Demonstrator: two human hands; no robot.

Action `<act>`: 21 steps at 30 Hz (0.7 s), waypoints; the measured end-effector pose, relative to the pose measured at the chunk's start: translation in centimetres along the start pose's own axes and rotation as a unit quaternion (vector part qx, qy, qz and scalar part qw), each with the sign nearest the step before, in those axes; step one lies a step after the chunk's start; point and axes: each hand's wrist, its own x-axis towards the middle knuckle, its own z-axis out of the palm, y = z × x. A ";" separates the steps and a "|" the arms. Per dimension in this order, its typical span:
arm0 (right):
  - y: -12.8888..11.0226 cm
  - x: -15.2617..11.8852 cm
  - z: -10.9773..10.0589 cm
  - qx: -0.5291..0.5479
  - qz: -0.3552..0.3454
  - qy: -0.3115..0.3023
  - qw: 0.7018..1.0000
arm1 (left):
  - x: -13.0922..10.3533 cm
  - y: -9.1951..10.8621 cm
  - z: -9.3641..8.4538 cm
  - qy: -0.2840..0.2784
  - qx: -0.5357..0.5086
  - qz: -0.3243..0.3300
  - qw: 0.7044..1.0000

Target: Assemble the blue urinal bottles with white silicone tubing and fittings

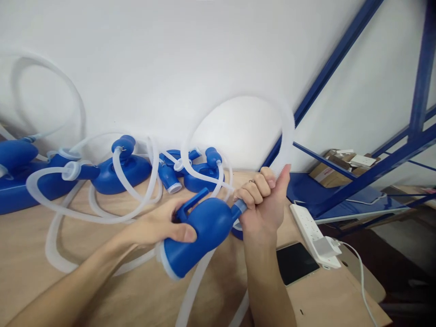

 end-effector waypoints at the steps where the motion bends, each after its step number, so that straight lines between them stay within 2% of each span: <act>1: 0.2 -0.1 0.4 -0.036 0.000 0.025 0.999 | -0.3 0.5 -0.2 0.041 0.060 -0.019 0.997; 3: 0.8 -0.2 1.1 -0.096 -0.013 0.069 0.993 | -1.1 1.3 0.0 0.126 0.225 -0.058 0.964; 5: 1.2 0.0 1.4 -0.144 -0.054 0.108 0.982 | -2.2 1.7 0.7 0.176 0.383 -0.058 0.905; 7: 0.9 0.6 1.1 -0.176 -0.132 0.155 0.963 | -3.4 1.6 1.4 0.157 0.511 -0.027 0.845; 9: -0.5 1.4 0.1 -0.197 -0.200 0.189 0.941 | -4.6 1.2 1.6 0.099 0.586 -0.009 0.804; 11: -2.5 2.3 -1.6 -0.239 -0.182 0.163 0.940 | -5.5 1.0 1.3 0.045 0.604 -0.033 0.795; 13: -4.5 3.2 -3.9 -0.307 -0.177 0.122 0.927 | -5.8 1.0 0.6 0.006 0.579 -0.083 0.811; 14: -5.4 3.6 -5.1 -0.359 -0.183 0.109 0.909 | -5.8 1.1 0.3 -0.016 0.555 -0.102 0.825; 15: -6.0 3.9 -6.4 -0.426 -0.185 0.097 0.880 | -5.5 1.1 0.1 -0.040 0.529 -0.113 0.840; 17: -6.8 4.4 -9.0 -0.585 -0.146 0.052 0.796 | -4.4 0.7 -0.1 -0.087 0.481 -0.127 0.863; 19: -7.0 4.9 -11.3 -0.717 -0.050 -0.017 0.695 | -3.0 -0.3 -0.2 -0.120 0.453 -0.145 0.871; 21: -6.7 5.2 -13.2 -0.789 0.045 -0.059 0.610 | -1.7 -1.9 -0.3 -0.136 0.446 -0.167 0.869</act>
